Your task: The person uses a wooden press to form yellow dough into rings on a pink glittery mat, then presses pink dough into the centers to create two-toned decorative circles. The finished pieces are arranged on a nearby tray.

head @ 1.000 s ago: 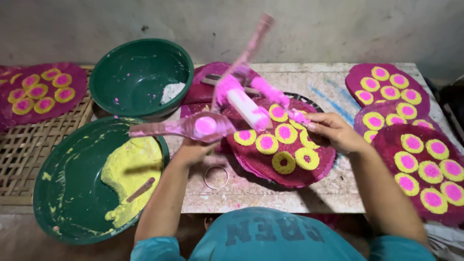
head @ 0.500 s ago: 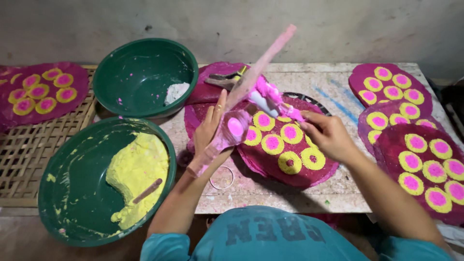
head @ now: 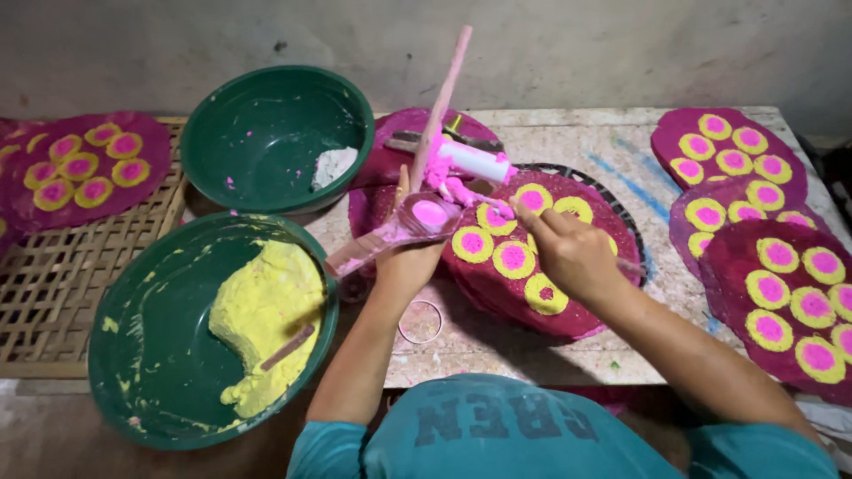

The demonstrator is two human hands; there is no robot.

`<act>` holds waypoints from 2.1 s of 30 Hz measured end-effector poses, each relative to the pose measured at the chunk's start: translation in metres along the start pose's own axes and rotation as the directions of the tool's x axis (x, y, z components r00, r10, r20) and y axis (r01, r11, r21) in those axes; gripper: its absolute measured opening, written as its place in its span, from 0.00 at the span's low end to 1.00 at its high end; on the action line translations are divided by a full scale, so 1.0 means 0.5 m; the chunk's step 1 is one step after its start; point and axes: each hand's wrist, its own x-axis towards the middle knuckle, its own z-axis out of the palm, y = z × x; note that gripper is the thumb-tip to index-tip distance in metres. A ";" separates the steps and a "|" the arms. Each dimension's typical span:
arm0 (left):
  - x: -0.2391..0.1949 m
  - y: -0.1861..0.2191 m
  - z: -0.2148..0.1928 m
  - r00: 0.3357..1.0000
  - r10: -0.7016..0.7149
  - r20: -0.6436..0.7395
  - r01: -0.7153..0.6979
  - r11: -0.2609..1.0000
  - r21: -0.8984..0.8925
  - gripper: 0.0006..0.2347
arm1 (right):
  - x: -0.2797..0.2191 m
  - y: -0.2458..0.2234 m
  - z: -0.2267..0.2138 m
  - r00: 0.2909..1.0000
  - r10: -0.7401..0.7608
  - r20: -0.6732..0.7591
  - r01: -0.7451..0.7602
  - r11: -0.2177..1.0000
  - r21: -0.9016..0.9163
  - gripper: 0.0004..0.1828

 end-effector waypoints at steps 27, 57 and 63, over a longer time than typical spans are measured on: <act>-0.020 -0.064 -0.017 0.989 -0.118 0.086 0.102 0.979 0.175 0.39 | 0.025 -0.015 0.014 0.994 0.082 0.077 -0.095 0.981 0.172 0.30; -0.006 -0.157 -0.045 0.918 -0.337 0.210 0.250 0.902 0.353 0.29 | 0.312 -0.050 -0.104 0.510 -0.046 0.859 -0.055 0.995 0.085 0.12; -0.070 -0.156 -0.020 0.903 -0.144 0.406 0.118 0.989 0.087 0.24 | 0.227 -0.177 -0.021 0.532 -0.305 0.790 0.460 0.887 0.034 0.14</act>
